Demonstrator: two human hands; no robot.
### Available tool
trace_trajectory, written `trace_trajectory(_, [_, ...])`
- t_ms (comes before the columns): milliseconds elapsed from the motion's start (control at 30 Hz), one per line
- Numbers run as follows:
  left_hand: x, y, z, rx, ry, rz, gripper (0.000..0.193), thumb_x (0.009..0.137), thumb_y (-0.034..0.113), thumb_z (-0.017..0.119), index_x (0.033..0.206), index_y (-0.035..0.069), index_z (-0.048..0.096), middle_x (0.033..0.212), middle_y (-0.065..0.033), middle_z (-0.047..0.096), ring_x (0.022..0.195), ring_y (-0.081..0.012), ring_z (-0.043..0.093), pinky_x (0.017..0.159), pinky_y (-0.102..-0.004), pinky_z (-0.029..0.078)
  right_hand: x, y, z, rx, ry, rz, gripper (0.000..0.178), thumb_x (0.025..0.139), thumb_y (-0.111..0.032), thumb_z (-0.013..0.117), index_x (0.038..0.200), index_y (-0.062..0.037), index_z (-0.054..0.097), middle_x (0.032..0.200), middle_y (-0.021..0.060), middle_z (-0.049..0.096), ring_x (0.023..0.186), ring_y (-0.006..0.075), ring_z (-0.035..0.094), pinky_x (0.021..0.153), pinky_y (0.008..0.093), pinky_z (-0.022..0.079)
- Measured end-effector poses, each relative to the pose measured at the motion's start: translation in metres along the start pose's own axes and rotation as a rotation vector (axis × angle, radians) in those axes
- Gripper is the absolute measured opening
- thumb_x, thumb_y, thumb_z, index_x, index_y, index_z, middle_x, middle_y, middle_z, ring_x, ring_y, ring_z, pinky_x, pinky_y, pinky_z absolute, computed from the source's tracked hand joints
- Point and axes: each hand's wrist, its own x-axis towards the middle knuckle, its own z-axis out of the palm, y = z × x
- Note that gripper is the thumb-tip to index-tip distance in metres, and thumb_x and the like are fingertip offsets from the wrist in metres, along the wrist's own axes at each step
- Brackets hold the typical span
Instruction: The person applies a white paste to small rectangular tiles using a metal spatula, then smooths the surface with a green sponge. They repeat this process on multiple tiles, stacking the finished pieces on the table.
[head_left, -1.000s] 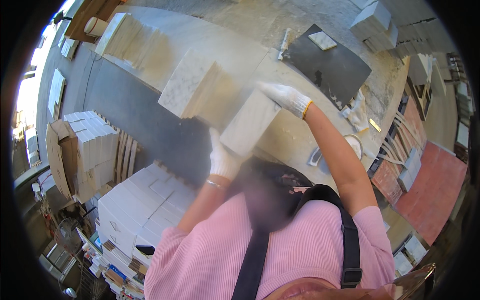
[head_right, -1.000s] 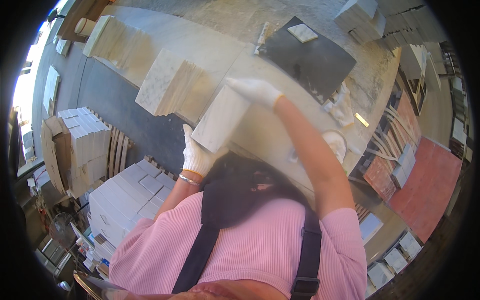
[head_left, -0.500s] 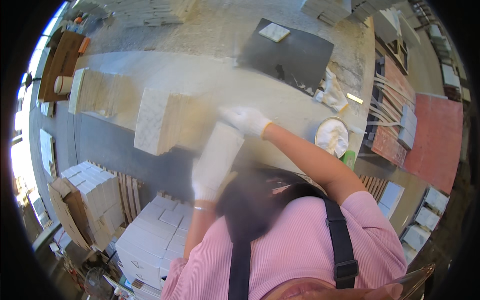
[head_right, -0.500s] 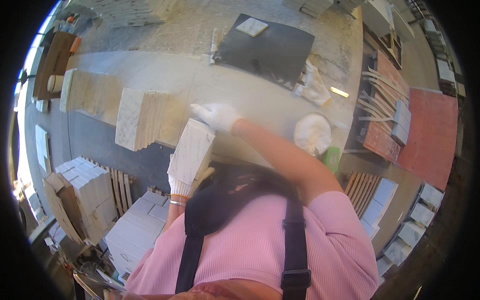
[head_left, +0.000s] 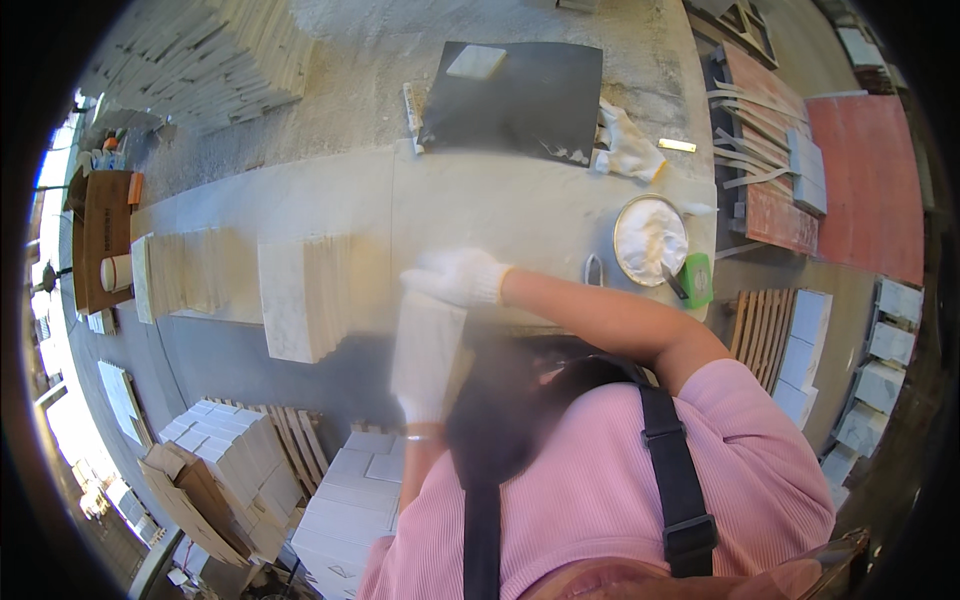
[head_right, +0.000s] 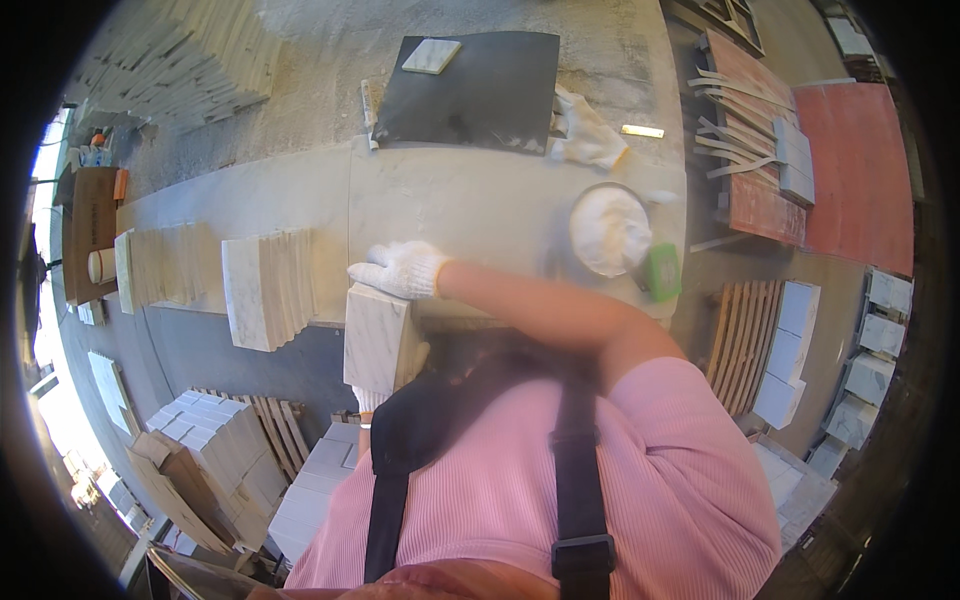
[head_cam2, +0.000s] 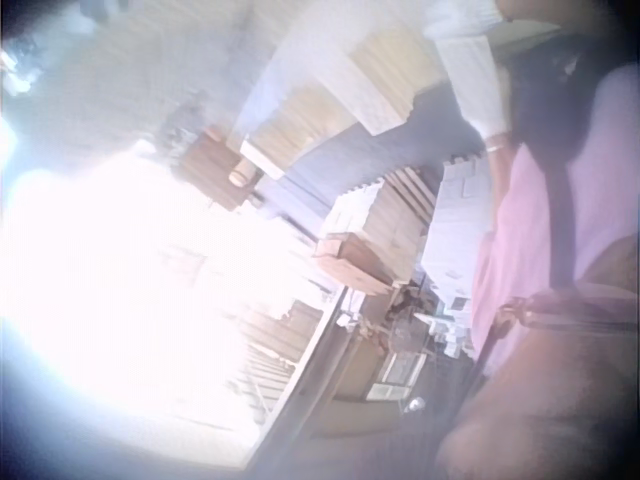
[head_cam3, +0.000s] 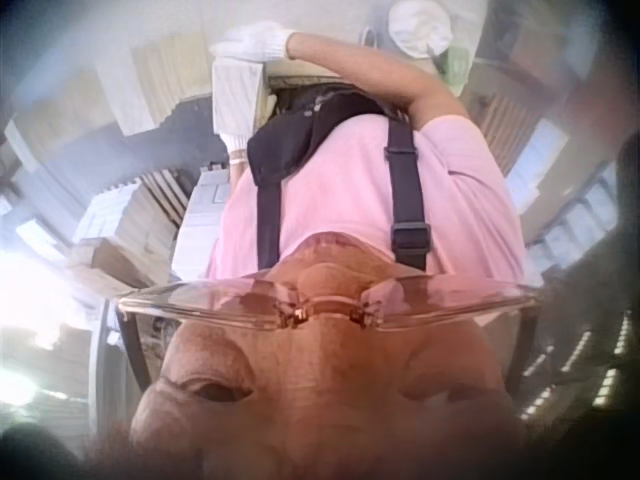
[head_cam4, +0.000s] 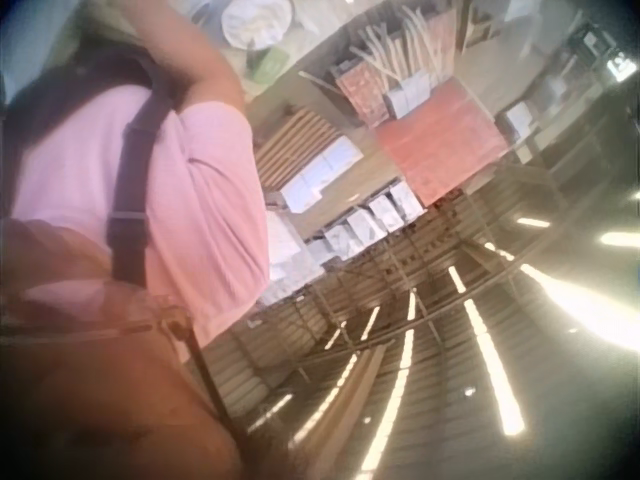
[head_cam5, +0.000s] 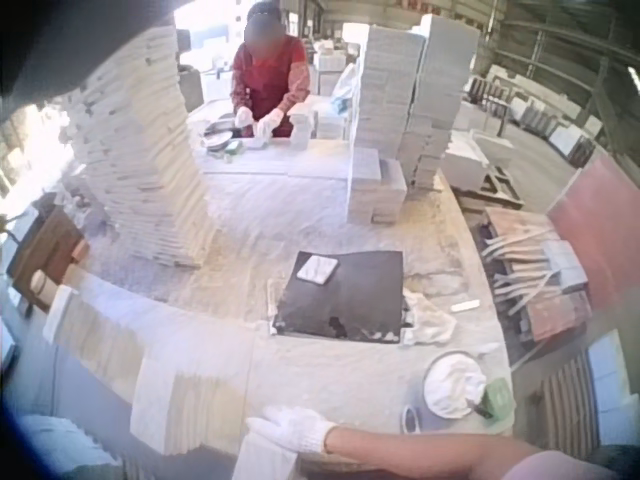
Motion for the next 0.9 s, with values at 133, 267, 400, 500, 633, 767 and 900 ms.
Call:
trace_trajectory(133, [0.009,0.005,-0.028,-0.125,-0.201,-0.138,0.06,0.092,0.054,0.068,0.137,0.014,0.065,0.136,-0.0149,0.065,0.119,-0.0393,0.062,0.1,-0.0509,0.051,-0.013,0.003,0.0,-0.007,0.184,-0.218,0.037,0.107,-0.033,0.046,0.14,-0.024,0.061,0.115,0.0194,0.067,0.112,0.0412,0.066,0.098,0.0468,0.053])
trace_trajectory(267, [0.009,0.021,-0.057,-0.077,-0.164,-0.129,0.055,0.087,0.054,0.073,0.126,0.016,0.069,0.122,-0.0116,0.07,0.106,-0.0369,0.067,0.09,-0.0487,0.054,-0.046,-0.008,-0.021,0.091,0.283,-0.244,0.038,0.108,-0.038,0.047,0.137,-0.0203,0.064,0.118,0.0187,0.069,0.114,0.0397,0.066,0.099,0.046,0.053])
trace_trajectory(400, [0.02,0.055,-0.078,0.129,-0.008,0.043,0.057,0.083,0.055,0.076,0.127,0.019,0.069,0.121,-0.0106,0.069,0.107,-0.0366,0.066,0.088,-0.0488,0.055,-0.095,-0.011,-0.066,0.397,0.218,-0.017,0.059,0.107,-0.057,0.044,0.126,-0.0074,0.069,0.127,0.0201,0.07,0.119,0.0379,0.064,0.103,0.0433,0.048])
trace_trajectory(500, [0.028,0.108,-0.095,0.115,0.01,0.092,0.056,0.083,0.053,0.074,0.129,0.021,0.068,0.124,-0.0098,0.07,0.11,-0.0352,0.067,0.09,-0.0479,0.056,-0.147,0.0,-0.097,0.429,0.36,-0.158,0.058,0.107,-0.055,0.045,0.124,-0.0062,0.07,0.124,0.0187,0.071,0.119,0.0367,0.065,0.105,0.0425,0.047])
trace_trajectory(633, [0.034,0.208,-0.113,0.18,0.132,0.315,0.044,0.084,0.038,0.073,0.122,0.017,0.071,0.116,-0.011,0.073,0.103,-0.0323,0.071,0.086,-0.0444,0.059,-0.229,0.031,-0.125,0.484,0.404,-0.197,0.056,0.107,-0.052,0.047,0.123,-0.0041,0.071,0.125,0.018,0.071,0.118,0.0343,0.066,0.104,0.0421,0.047])
trace_trajectory(767, [0.026,0.293,-0.115,0.187,0.044,0.328,0.052,0.082,0.033,0.073,0.132,0.019,0.067,0.129,-0.0107,0.069,0.116,-0.0308,0.067,0.094,-0.044,0.057,-0.302,0.072,-0.14,0.308,0.433,-0.035,0.053,0.109,-0.044,0.048,0.131,-0.0004,0.067,0.13,0.0183,0.07,0.121,0.0298,0.064,0.105,0.0396,0.047])
trace_trajectory(900, [0.015,0.341,-0.108,0.046,-0.216,0.267,0.055,0.083,0.034,0.073,0.135,0.019,0.064,0.137,-0.0106,0.065,0.125,-0.0284,0.062,0.097,-0.0438,0.056,-0.355,0.11,-0.137,0.365,0.47,0.035,0.047,0.109,-0.035,0.05,0.135,0.0017,0.065,0.132,0.0141,0.069,0.121,0.022,0.062,0.107,0.0358,0.046])
